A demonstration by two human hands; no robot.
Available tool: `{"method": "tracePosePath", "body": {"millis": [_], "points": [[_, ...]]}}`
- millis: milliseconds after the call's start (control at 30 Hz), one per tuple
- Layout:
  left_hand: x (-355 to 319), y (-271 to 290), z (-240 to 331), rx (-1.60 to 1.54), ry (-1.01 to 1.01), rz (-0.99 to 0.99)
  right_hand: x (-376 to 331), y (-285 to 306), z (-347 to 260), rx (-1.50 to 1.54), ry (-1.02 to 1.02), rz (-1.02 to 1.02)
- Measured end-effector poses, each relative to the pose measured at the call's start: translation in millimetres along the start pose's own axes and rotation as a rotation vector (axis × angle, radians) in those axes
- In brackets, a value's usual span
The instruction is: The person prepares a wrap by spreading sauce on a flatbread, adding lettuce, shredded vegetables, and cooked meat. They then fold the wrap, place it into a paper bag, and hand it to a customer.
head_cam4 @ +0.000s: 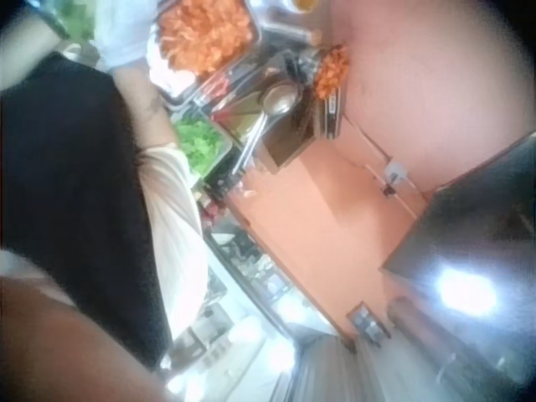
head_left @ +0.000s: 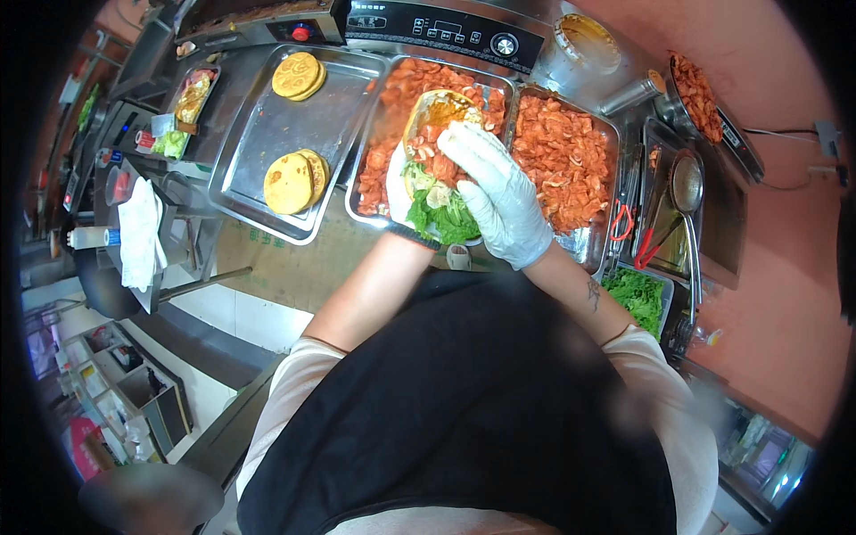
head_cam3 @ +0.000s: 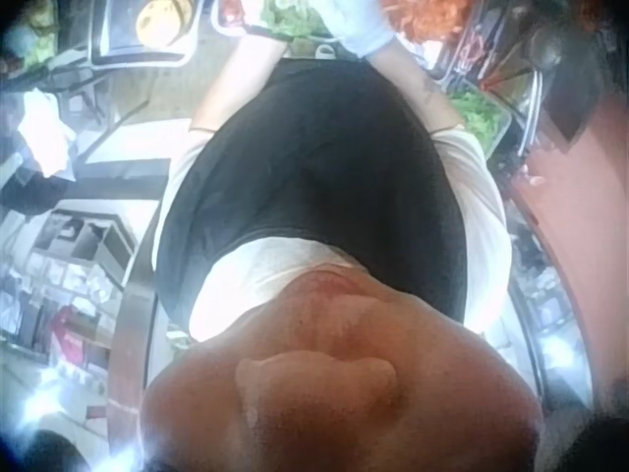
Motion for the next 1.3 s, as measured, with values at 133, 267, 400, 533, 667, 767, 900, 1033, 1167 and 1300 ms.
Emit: {"method": "tracePosePath", "body": {"millis": [133, 267, 400, 533, 667, 767, 900, 1033, 1167, 1300], "points": [[24.1, 30.9, 23.8, 0.681, -0.137, 0.007, 13.2, -19.4, 14.6, -0.212, 0.087, -0.002], [37.6, 36.2, 31.3, 0.703, -0.149, 0.083, 18.3, -36.4, 41.3, -0.278, 0.107, -0.01], [28.5, 40.7, 28.7, 0.405, -0.173, 0.112, 17.8, -36.6, 60.5, 0.423, -0.133, -0.048], [10.6, 28.6, 42.2, 0.335, -0.074, 0.324, -8.6, -12.9, 103.5, 0.373, -0.424, 0.248], [2.0, 25.4, 98.6, 0.259, -0.161, 0.182, -69.3, -98.5, 122.7, -0.118, -0.419, -0.475], [-15.6, 15.9, 140.5, -0.306, -0.02, 0.024, -89.6, -138.4, 118.5, -0.653, -0.17, -0.794], [-32.7, -0.2, 188.6, 0.1, -0.099, -0.107, -86.9, -164.1, 119.3, -0.675, -0.111, -0.866], [-44.4, 8.4, 213.0, 0.201, -0.292, 0.047, -75.3, -166.6, 139.1, -0.446, -0.188, -0.729], [-51.0, 5.5, 199.7, 0.181, -0.285, -0.009, -71.3, -178.9, 153.2, -0.34, -0.26, -0.724], [-60.6, 19.9, 208.1, 0.122, -0.357, 0.043, -63.0, -169.3, 133.9, -0.208, -0.342, -0.686]]}}
Point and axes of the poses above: each hand's wrist, its own x-axis towards the middle knuckle, its own y-axis out of the back of the hand, z = x × y, the point moved 7 cm from there along x, towards the middle knuckle, and after that the axes turned 13 degrees about -x, right-handed, at the moved point
